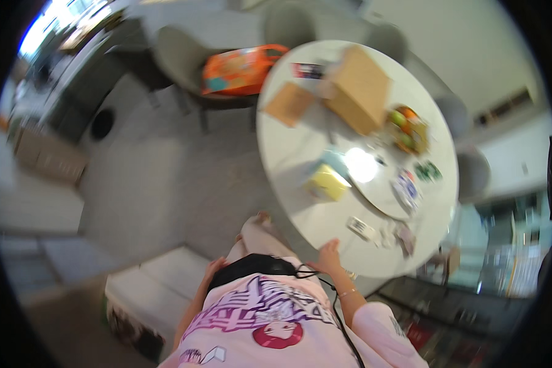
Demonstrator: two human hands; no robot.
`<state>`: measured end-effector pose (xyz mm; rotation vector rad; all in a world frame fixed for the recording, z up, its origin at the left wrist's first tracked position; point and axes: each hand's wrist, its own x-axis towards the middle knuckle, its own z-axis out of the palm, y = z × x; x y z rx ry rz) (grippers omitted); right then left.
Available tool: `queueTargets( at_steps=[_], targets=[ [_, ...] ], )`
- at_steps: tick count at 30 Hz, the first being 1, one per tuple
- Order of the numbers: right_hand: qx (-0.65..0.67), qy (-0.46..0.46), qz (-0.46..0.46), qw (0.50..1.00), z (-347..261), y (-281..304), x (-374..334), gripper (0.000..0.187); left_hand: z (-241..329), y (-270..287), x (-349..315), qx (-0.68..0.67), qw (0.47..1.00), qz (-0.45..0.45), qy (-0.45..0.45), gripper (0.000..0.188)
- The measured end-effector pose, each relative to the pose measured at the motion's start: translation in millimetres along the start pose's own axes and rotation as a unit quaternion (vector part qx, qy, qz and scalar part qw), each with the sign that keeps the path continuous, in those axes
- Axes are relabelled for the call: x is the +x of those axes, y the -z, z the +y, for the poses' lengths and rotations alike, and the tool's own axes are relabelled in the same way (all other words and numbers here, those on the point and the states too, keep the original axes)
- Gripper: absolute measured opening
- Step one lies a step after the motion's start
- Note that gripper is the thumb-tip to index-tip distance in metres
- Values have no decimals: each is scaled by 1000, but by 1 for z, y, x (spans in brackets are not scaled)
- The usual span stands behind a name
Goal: The person opens a drawer and retrieves a plastic bag containing a pump and a clear tube. They remove the items from the bag and proceed to assemble the pump by connecting the tube to the pump head and screwing the components together.
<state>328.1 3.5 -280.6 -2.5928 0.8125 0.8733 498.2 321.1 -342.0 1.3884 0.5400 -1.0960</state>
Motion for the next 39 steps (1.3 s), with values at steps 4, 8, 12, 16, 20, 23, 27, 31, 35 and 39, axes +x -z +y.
queueTargets(
  at_steps=[4,8,12,16,20,23,27,31,35,39],
  targets=[
    [64,-13,11,998,-11,3,-7,97,9,9,7,72,997,-32,24,30],
    [93,16,31,995,-9,0,-13,91,23,2,12,156,985,-55,41,30],
    [138,74,70,985,-3,-4,-23,75,24,-13,5,230,971,-64,36,30],
    [303,150,69,938,10,-6,-23,54,15,-39,-3,263,962,-66,27,29],
    [421,158,134,883,33,-44,-65,40,-17,-89,-31,210,976,-23,49,28],
    [430,126,46,893,81,-67,-110,37,-53,-80,-26,153,985,-18,73,31],
    [417,-45,35,907,163,-125,-165,35,-83,-86,-27,94,993,-9,74,33],
    [470,-261,93,838,222,-187,-223,38,-35,-198,-75,196,976,-79,60,30],
    [523,-358,205,746,228,-203,-259,33,-25,-273,-79,351,912,-208,-36,28],
    [634,-405,227,618,204,-206,-291,27,-34,-366,-72,539,707,-294,-350,34]
  ],
)
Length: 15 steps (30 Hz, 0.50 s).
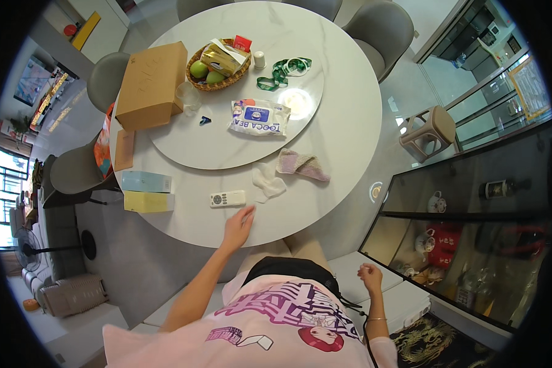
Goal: The person opens a drawer and retrieves a plastic bag containing a pump and a clear tube. They remove the items from the bag and proceed to assemble the pump by connecting the tube to the pump head and screwing the components together.
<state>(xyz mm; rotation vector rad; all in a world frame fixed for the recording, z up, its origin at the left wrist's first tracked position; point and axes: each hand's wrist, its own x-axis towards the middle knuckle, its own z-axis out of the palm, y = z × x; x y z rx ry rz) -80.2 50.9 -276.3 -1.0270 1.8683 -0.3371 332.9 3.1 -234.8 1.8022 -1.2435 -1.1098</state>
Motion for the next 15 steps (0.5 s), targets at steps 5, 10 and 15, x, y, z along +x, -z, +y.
queueTargets(
  at_steps=[5,10,15],
  targets=[
    [21,-42,-26,999,43,12,-25,22,6,-45,56,210,968,68,-122,45],
    [116,-81,15,990,44,17,10,20,-28,-54,67,266,952,115,-100,39],
    [84,-28,9,996,36,62,60,26,-35,-17,70,284,907,309,-15,16]
  ],
)
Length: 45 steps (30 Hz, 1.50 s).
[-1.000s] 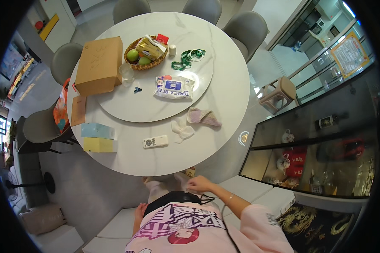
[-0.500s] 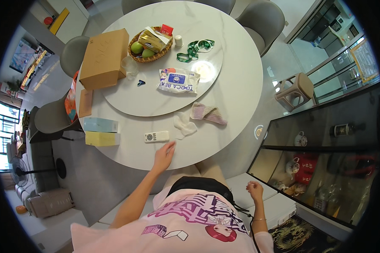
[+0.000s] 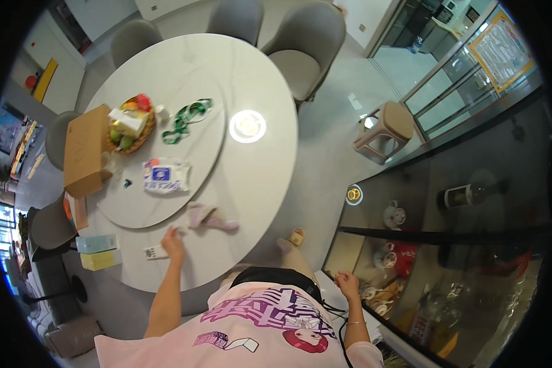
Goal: The person opens a drawer and retrieves a plastic bag containing a pump and a clear tube. They remove the items from the bag and proceed to assemble the pump by connecting the tube to the pump head and screwing the components together.
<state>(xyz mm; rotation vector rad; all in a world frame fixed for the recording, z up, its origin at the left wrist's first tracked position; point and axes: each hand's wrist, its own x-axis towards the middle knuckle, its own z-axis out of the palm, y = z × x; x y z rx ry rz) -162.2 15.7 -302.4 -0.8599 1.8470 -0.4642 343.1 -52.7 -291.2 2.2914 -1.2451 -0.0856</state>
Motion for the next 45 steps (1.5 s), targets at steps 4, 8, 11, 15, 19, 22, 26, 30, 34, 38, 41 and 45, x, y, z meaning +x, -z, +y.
queueTargets(
  at_steps=[4,8,11,15,19,22,26,30,34,38,41,45],
  targets=[
    [-39,45,2,998,-35,47,40,29,8,22,-14,59,989,16,133,20],
    [-118,147,-19,982,-87,76,86,29,5,25,-86,88,966,43,240,33],
    [-106,174,-33,979,-111,78,130,29,0,13,-146,117,944,1,310,38],
    [-124,217,-54,967,-150,75,187,26,15,-26,-214,112,894,-64,428,37],
    [-23,177,-93,980,-185,84,229,20,58,-71,-236,46,861,-101,496,36],
    [98,88,-108,985,-207,97,243,16,87,-97,-227,-5,852,-112,511,36],
    [226,-15,-97,969,-228,137,293,17,122,-120,-192,-43,854,-125,503,35],
    [389,-130,1,912,-254,155,313,17,145,-107,-185,-64,838,-143,523,34],
    [433,-195,51,879,-228,157,338,18,159,-70,-205,-47,819,-152,552,33],
    [440,-251,69,859,-207,152,376,34,186,-52,-206,-31,797,-156,583,32],
    [463,-272,84,840,-187,150,400,53,207,-37,-190,-12,781,-167,601,31],
    [503,-283,122,808,-168,161,432,75,237,-15,-166,9,759,-173,627,31]
  ],
)
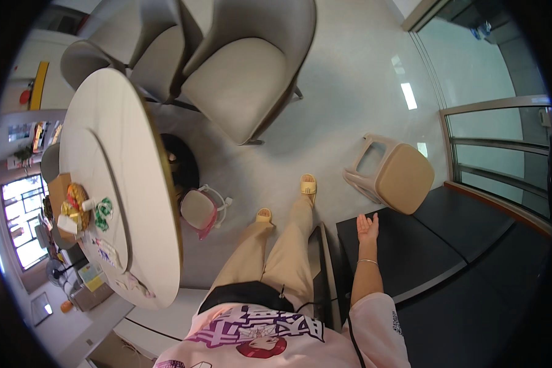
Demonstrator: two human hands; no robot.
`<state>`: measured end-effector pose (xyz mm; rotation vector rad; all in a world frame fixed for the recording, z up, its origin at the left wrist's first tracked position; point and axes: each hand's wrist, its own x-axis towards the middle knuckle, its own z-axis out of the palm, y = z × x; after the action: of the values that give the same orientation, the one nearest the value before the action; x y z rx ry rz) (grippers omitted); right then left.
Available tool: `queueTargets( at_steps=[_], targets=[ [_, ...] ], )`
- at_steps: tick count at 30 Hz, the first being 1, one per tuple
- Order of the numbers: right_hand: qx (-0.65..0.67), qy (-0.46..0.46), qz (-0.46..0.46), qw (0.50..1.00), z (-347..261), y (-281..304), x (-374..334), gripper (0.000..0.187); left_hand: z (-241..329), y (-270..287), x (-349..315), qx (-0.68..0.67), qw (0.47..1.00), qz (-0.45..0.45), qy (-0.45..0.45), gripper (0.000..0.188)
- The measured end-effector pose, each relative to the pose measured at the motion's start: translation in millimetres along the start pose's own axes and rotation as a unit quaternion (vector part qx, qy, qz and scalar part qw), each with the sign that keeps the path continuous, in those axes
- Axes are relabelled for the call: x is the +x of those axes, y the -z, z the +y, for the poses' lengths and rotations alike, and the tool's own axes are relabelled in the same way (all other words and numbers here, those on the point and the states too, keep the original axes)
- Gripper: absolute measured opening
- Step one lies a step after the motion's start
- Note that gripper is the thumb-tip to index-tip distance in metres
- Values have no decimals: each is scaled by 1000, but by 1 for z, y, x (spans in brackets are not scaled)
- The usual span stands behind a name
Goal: The person opens a drawer and retrieves a plastic bag containing a pump and a clear tube. They remove the items from the bag and proceed to assemble the pump by connecting the tube to the pump head and screwing the components together.
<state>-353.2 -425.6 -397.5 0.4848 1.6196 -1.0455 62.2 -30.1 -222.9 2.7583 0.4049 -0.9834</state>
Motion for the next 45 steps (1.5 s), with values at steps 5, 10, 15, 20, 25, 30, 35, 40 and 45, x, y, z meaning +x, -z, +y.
queueTargets(
  at_steps=[5,10,15,20,25,30,35,40,45],
  targets=[
    [45,-11,34,998,-36,15,44,109,31,26,-34,27,999,13,27,30],
    [76,-31,74,994,-51,20,69,119,36,49,-76,34,997,35,63,29],
    [133,-17,82,988,-48,9,86,79,36,56,-110,20,995,48,81,29],
    [63,-44,62,995,-35,-4,77,70,-2,39,-145,-39,991,49,118,28],
    [-283,-39,-55,957,-42,-51,47,66,-19,5,-149,-105,988,42,107,28],
    [-532,36,-176,827,-37,-89,31,33,-39,-70,-152,-273,953,4,133,33],
    [-609,170,-327,702,-35,-154,-25,19,-76,-181,-132,-191,969,49,147,46],
    [-637,245,-470,559,21,-228,-59,14,-17,-244,-94,-215,951,117,188,41],
    [-643,302,-622,327,79,-301,-91,15,65,-318,-88,-481,823,196,229,36]
  ],
)
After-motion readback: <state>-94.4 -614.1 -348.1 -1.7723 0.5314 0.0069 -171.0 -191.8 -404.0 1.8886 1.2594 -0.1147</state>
